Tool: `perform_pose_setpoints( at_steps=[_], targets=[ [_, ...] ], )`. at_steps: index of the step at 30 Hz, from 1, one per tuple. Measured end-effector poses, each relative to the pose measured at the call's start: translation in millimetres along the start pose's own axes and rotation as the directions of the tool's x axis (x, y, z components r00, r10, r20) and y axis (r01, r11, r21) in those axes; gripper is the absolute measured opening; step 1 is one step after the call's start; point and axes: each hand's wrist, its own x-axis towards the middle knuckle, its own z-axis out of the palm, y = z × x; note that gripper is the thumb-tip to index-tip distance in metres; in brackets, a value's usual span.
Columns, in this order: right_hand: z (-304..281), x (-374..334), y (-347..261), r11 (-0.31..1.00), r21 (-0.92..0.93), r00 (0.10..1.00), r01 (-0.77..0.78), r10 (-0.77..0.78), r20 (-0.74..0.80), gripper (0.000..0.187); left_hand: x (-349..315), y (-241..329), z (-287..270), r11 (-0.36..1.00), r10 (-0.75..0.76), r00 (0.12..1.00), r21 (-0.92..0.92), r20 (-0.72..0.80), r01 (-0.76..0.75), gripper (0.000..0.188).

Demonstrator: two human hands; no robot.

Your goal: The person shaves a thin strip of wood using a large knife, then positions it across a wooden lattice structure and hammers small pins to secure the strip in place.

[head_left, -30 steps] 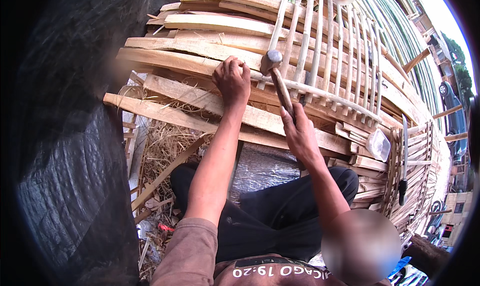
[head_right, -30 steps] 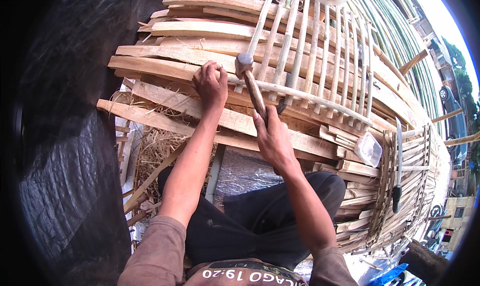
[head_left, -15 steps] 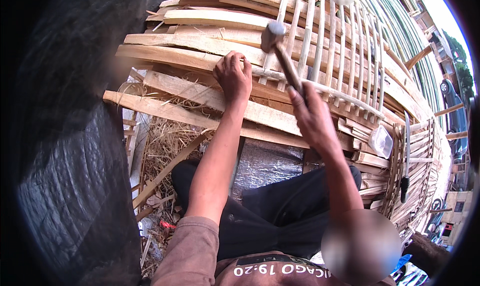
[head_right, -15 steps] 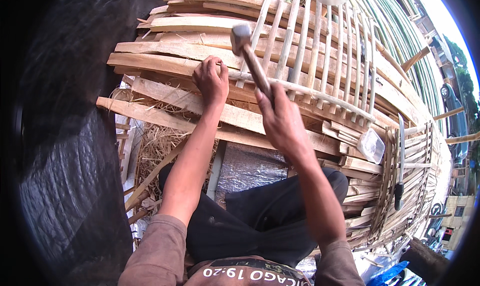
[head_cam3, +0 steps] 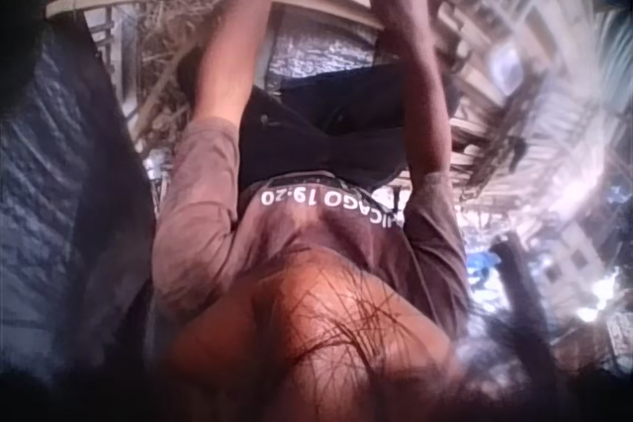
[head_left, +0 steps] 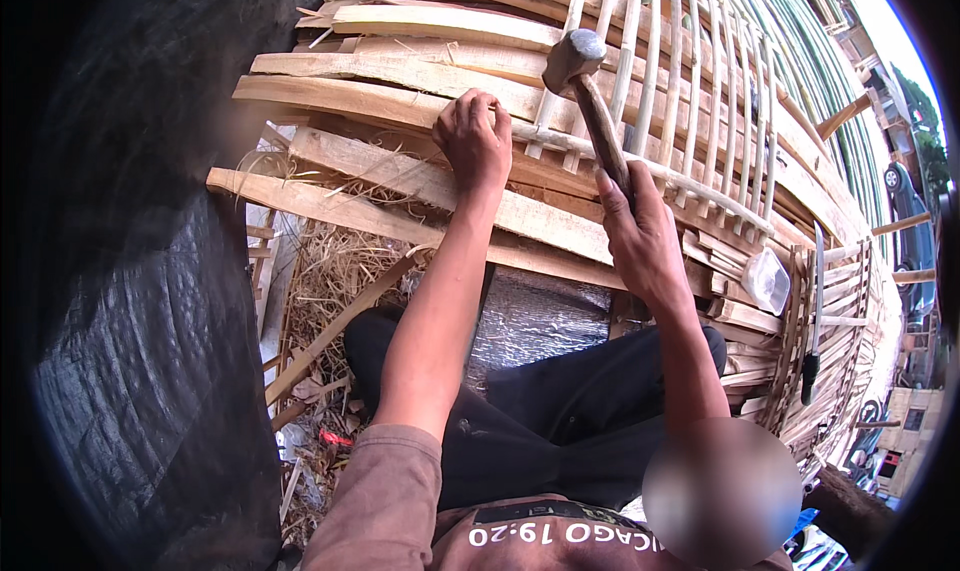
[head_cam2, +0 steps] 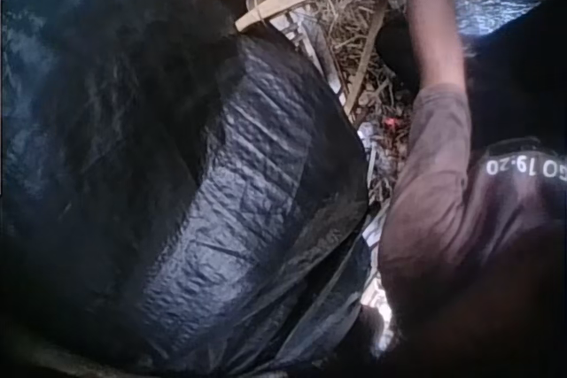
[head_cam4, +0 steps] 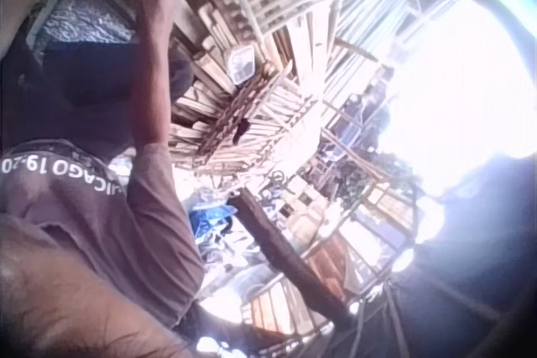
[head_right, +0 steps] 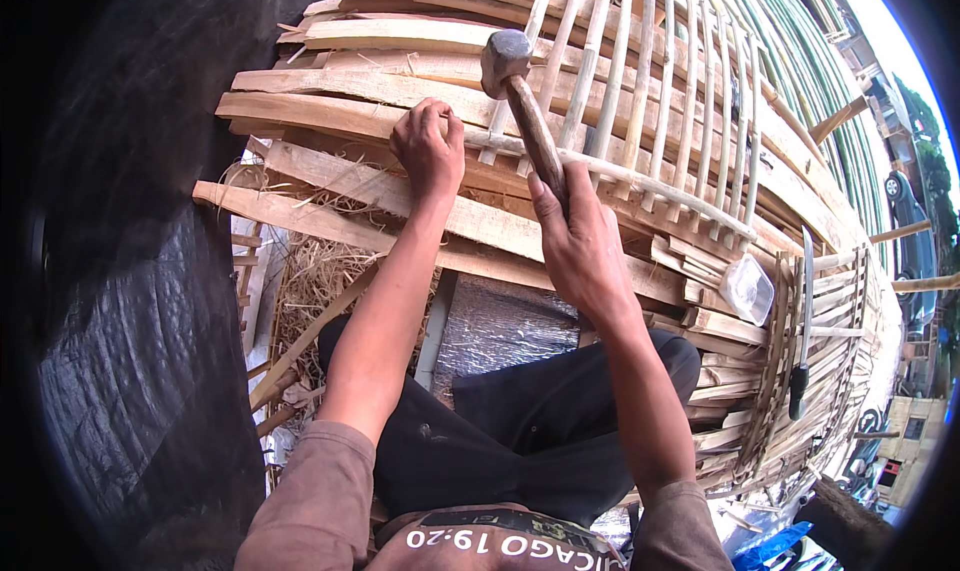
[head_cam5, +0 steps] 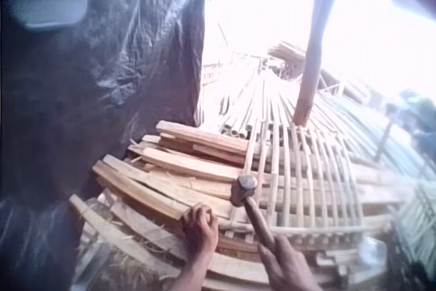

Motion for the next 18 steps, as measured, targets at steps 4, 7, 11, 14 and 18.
perform_pose_setpoints(
  at_steps=[4,7,11,14,18],
  targets=[
    [12.9,2.3,15.1,1.0,0.0,1.0,-0.031,0.031,-0.001,0.034,1.3,-0.3,0.6,0.999,-0.001,1.0,-0.032,-0.012,0.001,0.015],
    [18.1,6.6,33.4,0.995,-0.067,0.996,-0.08,0.082,0.039,0.036,-1.2,4.3,7.7,1.0,-0.011,1.0,-0.017,0.009,0.011,0.015],
    [-5.9,13.7,-10.3,0.999,0.015,0.999,-0.045,0.045,0.03,0.033,-2.9,-2.4,0.1,1.0,0.001,1.0,-0.013,-0.001,-0.001,0.014],
    [-24.6,11.4,-38.1,0.938,0.336,0.994,0.085,-0.057,-0.094,0.027,1.5,1.5,-2.1,0.999,0.002,1.0,-0.036,-0.009,-0.003,0.015],
    [6.3,11.7,12.9,0.999,0.029,0.992,0.045,-0.042,-0.119,0.029,0.6,5.4,1.5,0.999,0.01,1.0,-0.031,-0.017,-0.011,0.014]
  ],
)
